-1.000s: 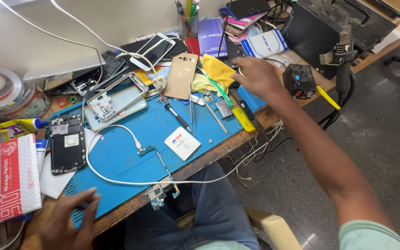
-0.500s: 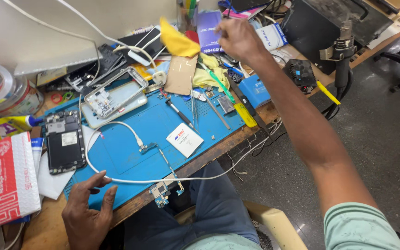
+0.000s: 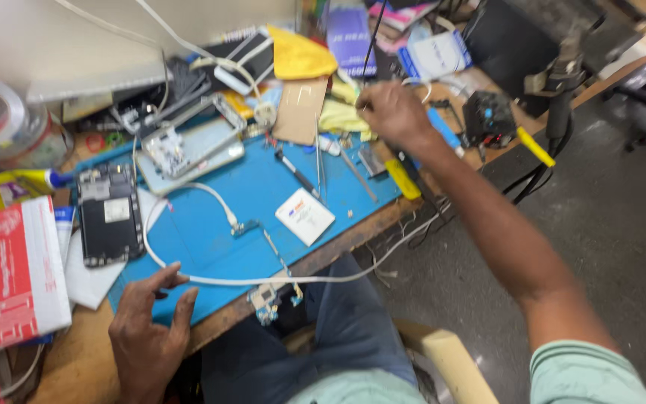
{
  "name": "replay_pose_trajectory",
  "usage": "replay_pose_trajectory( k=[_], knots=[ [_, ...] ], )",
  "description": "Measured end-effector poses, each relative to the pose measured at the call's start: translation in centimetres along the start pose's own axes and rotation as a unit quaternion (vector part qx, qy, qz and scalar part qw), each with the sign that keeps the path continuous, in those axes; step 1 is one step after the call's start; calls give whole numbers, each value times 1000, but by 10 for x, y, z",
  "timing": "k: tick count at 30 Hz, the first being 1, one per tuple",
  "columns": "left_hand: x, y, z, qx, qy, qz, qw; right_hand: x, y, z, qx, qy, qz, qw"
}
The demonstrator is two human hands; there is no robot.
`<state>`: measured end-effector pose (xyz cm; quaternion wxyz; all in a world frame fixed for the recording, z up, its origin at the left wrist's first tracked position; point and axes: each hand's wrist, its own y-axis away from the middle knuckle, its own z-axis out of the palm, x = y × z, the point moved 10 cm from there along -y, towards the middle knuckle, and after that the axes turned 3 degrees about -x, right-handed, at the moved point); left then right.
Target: The person works on a disassembled smartphone motherboard at a repair bench, handling the board and its flex cables, probing it with multimeter test leads, and applying paste from a syringe. They then pick up a soldering iron and work on the board near a steel wool pad.
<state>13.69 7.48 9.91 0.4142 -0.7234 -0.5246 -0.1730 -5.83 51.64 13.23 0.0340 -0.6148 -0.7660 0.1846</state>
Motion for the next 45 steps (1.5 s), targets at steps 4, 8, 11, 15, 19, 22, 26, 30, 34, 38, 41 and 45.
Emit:
replay_pose_trajectory(
  k=[4, 8, 11, 15, 19, 22, 26, 30, 34, 38, 41, 45],
  knots=[
    [7, -5, -1, 14, 3, 27, 1000, -8, -13, 0, 19, -54, 44, 997],
    [1, 2, -1, -3, 11, -3, 1000, -16, -45, 32, -12, -110, 122, 986],
    [-1, 5, -2, -5, 4, -8, 1000, -18, -69, 37, 59, -165, 153, 972],
    [-3, 4, -2, -11, 14, -15, 1000, -1, -96, 21, 128, -209, 158, 957],
    [-1, 1, -3, -13, 13, -10, 1000, 18, -106, 5, 58, -205, 133, 968],
    [-1, 0, -5, -9, 14, -6, 1000, 20, -96, -11, -20, -240, 108, 965],
    [-4, -1, -6, -14, 26, 12, 999, -10, -63, 7, -236, -334, 131, 903],
    [-7, 0, -10, -5, 41, 15, 999, -76, -50, 52, -226, -449, 89, 860],
    [-4, 2, -6, -1, 31, 11, 999, -140, -68, 123, -149, -544, 57, 824],
    [-1, 2, -2, 1, 14, 2, 1000, -178, -70, 164, -75, -600, -3, 797],
    [-3, 2, 0, -10, 3, 0, 1000, -153, -56, 148, -46, -487, -9, 872],
    [-8, 2, 0, -16, -11, -5, 1000, -68, -34, 35, 117, -319, -72, 938]
  ],
)
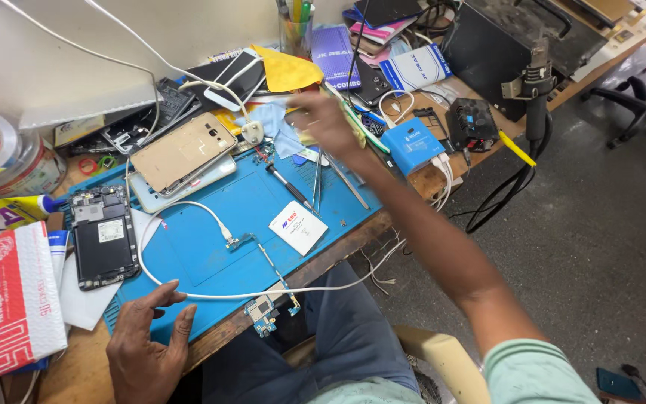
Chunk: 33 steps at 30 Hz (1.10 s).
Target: The person works on a disassembled smartphone motherboard at a repair bench, handling the board and its flex cables, probing it with multimeter test leads, and applying paste from a syringe. They then pick up a soldering iron and work on the board near a steel wool pad.
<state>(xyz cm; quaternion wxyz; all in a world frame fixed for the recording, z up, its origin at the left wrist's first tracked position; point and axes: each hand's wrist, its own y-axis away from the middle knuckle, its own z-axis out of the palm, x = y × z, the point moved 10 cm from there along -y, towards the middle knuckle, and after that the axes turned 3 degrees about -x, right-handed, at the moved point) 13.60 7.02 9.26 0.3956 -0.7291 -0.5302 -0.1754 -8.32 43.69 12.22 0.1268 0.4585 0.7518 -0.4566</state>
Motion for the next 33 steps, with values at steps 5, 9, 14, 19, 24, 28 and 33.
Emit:
replay_pose_trajectory(
  k=[5, 9, 14, 19, 24, 28, 33],
  knots=[
    [1, -2, 1, 2, 10, 3, 1000, 63, 32, -84, -144, 282, 264, 911],
    [5, -2, 1, -3, 15, 7, 1000, 60, 41, -53, -239, 328, 216, 888],
    [8, 0, 2, -2, 8, -11, 1000, 59, -10, -85, -111, 175, 162, 965],
    [8, -1, 3, 1, 7, -14, 1000, 51, -34, -128, 15, 134, 78, 988],
    [7, -1, 4, -3, 9, -14, 1000, 32, -34, -127, 60, 232, 3, 971],
    [6, -2, 4, -9, 3, -18, 1000, 46, -31, -95, -118, 70, 66, 988],
    [3, -4, 3, -6, 17, -16, 1000, 46, -11, -98, -95, 163, 162, 969]
  ],
)
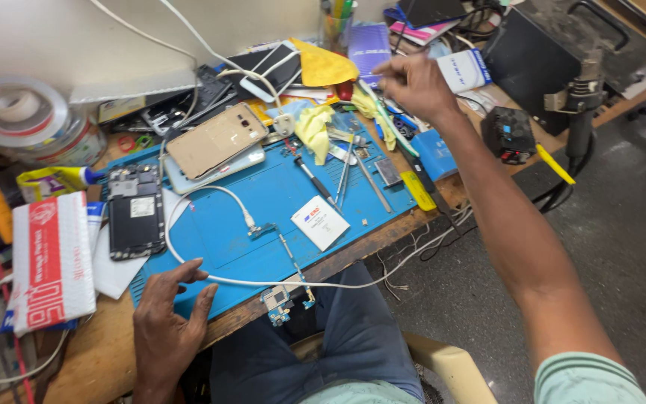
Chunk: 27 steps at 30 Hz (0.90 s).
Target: The person works on a disassembled smartphone motherboard at a repair bench, handling the board and its flex cables, probing it with multimeter test leads, and applying paste from a syringe. They then pick up a soldering iron and work on the board near a steel wool pad.
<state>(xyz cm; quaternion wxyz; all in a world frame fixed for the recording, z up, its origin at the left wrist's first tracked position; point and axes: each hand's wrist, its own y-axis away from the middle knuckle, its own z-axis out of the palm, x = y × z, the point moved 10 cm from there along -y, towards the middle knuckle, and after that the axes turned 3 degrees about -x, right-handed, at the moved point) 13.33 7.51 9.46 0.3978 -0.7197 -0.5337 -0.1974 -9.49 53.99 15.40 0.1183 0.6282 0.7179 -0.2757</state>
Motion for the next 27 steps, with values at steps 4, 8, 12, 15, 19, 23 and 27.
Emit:
replay_pose_trajectory(
  k=[4, 8, 12, 15, 19, 23, 27],
  knots=[
    [-1, 2, 0, -3, -11, -1, 1000, -36, 19, 41, -69, 89, -53, 992],
    [0, 3, 1, 2, -6, 4, 1000, -63, 16, 81, -108, 171, -79, 976],
    [0, 5, 1, -2, -13, 7, 1000, -61, -6, 91, -151, 161, -54, 974],
    [0, 7, -1, 1, -8, 10, 1000, -23, -15, 78, -231, 169, 44, 957],
    [1, 5, -2, 3, 1, 17, 1000, 1, -15, 38, -254, 244, 27, 935],
    [8, -2, -7, 15, -4, 30, 999, 7, -21, 24, -257, 209, 77, 940],
    [12, -2, -7, 16, -3, 37, 999, -45, -41, -4, 22, 217, -32, 975]
  ],
)
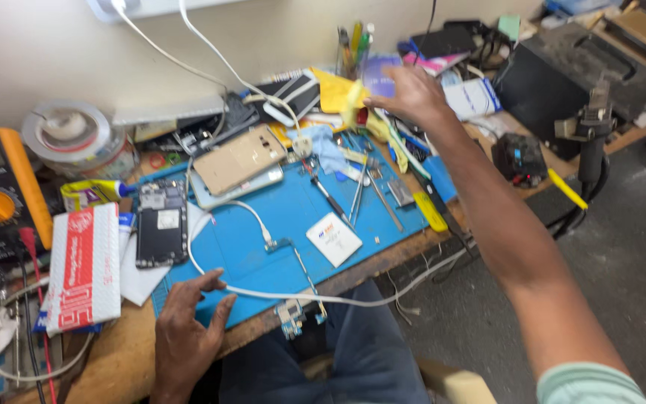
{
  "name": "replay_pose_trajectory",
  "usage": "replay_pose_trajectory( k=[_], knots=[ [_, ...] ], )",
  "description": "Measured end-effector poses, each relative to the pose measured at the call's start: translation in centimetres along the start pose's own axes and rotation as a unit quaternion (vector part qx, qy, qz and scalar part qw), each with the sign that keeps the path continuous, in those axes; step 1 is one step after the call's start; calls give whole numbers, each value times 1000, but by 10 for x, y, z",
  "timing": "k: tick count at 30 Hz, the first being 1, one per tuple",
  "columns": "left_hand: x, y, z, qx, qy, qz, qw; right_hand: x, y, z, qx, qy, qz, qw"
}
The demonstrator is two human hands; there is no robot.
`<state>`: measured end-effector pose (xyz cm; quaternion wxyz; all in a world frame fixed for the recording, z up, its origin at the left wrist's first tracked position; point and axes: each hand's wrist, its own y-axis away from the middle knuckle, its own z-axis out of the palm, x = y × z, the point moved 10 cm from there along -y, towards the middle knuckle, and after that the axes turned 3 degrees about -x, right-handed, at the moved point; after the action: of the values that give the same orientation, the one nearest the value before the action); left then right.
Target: The person works on a disassembled smartphone motherboard at a repair bench, handling the board and its flex cables, probing it with multimeter test leads, and applying paste from a syringe. They then pick up a soldering iron and work on the board near a steel wool pad.
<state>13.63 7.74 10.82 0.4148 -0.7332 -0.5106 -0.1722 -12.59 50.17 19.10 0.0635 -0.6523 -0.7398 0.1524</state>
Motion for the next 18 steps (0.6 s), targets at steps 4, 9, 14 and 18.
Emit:
replay_pose_trajectory(
  k=[4, 9, 14, 18],
  knots=[
    [-9, 5, 4, -13, -1, -31, 999, -41, 8, 17, 32, -10, -45, 998],
    [-15, 4, 7, -21, -5, -31, 999, -85, 33, 96, -175, -60, -55, 981],
    [-15, 3, 6, -19, 0, -21, 1000, -60, 7, 94, -144, -170, -28, 975],
    [-18, 3, 7, -26, 3, -38, 999, 6, -36, 50, -19, -260, 63, 963]
  ],
)
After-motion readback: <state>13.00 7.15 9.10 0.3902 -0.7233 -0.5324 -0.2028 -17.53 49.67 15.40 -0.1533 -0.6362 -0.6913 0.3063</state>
